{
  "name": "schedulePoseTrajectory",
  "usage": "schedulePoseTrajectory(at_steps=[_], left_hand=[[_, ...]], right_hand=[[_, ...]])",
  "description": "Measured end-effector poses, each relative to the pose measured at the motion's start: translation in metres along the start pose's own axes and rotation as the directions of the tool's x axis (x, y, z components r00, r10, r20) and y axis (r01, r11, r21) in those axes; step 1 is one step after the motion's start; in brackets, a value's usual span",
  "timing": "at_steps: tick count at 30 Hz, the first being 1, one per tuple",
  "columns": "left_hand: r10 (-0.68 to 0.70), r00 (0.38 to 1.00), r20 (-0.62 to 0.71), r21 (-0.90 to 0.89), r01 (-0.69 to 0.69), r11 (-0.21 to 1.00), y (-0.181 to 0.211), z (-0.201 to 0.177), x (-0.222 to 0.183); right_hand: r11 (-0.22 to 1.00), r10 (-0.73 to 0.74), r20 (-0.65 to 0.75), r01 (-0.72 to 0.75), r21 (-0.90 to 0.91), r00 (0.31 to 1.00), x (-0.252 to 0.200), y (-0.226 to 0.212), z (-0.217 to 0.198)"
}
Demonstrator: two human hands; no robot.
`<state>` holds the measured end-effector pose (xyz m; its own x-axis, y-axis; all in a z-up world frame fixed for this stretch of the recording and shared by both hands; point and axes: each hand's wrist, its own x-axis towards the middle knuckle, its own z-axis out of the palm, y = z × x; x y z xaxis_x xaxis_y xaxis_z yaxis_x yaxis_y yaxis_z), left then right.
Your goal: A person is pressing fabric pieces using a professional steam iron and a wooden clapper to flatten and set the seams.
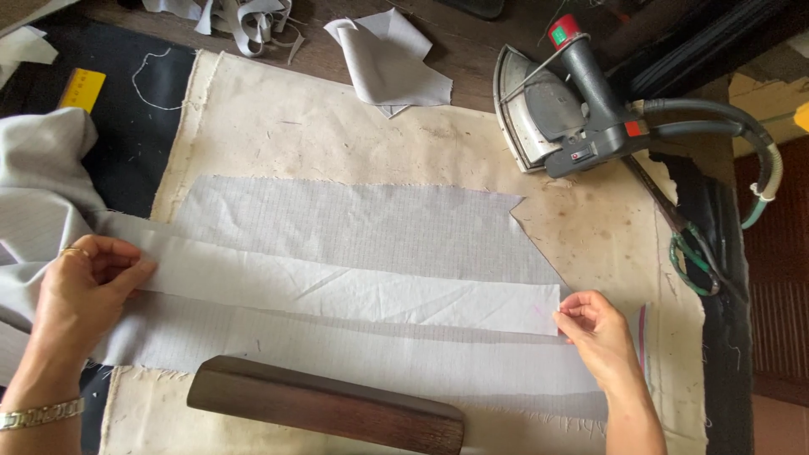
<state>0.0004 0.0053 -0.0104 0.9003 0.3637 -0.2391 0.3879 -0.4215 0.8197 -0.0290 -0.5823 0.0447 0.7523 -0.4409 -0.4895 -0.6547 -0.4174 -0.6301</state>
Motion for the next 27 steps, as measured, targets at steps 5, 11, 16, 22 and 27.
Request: schedulePoseTrajectory(at_steps=[5,11,16,22,27], left_hand=[[-0.007,1.0,-0.027,0.114,0.01,0.993,0.022,0.0,-0.007],[0.043,0.999,-0.023,0.144,-0.039,0.989,-0.001,0.001,0.001],[0.142,0.989,-0.028,0.015,-0.142,0.99,-0.072,0.009,0.022],[0.139,0.99,-0.006,0.019,-0.139,0.99,-0.124,0.011,0.041],[0.214,0.977,0.026,0.097,-0.215,0.972,-0.109,0.008,0.035]], right_hand=[[1.0,0.007,-0.007,-0.007,-0.004,1.0,0.0,-0.001,0.002],[1.0,-0.024,-0.019,0.025,0.019,1.0,0.013,0.017,0.005],[0.988,-0.117,-0.039,0.12,0.097,0.992,0.021,0.032,0.004],[0.999,-0.028,-0.014,0.028,0.045,1.0,-0.003,-0.007,0.002],[1.0,-0.017,-0.026,0.017,0.001,1.0,-0.003,-0.006,0.002]])
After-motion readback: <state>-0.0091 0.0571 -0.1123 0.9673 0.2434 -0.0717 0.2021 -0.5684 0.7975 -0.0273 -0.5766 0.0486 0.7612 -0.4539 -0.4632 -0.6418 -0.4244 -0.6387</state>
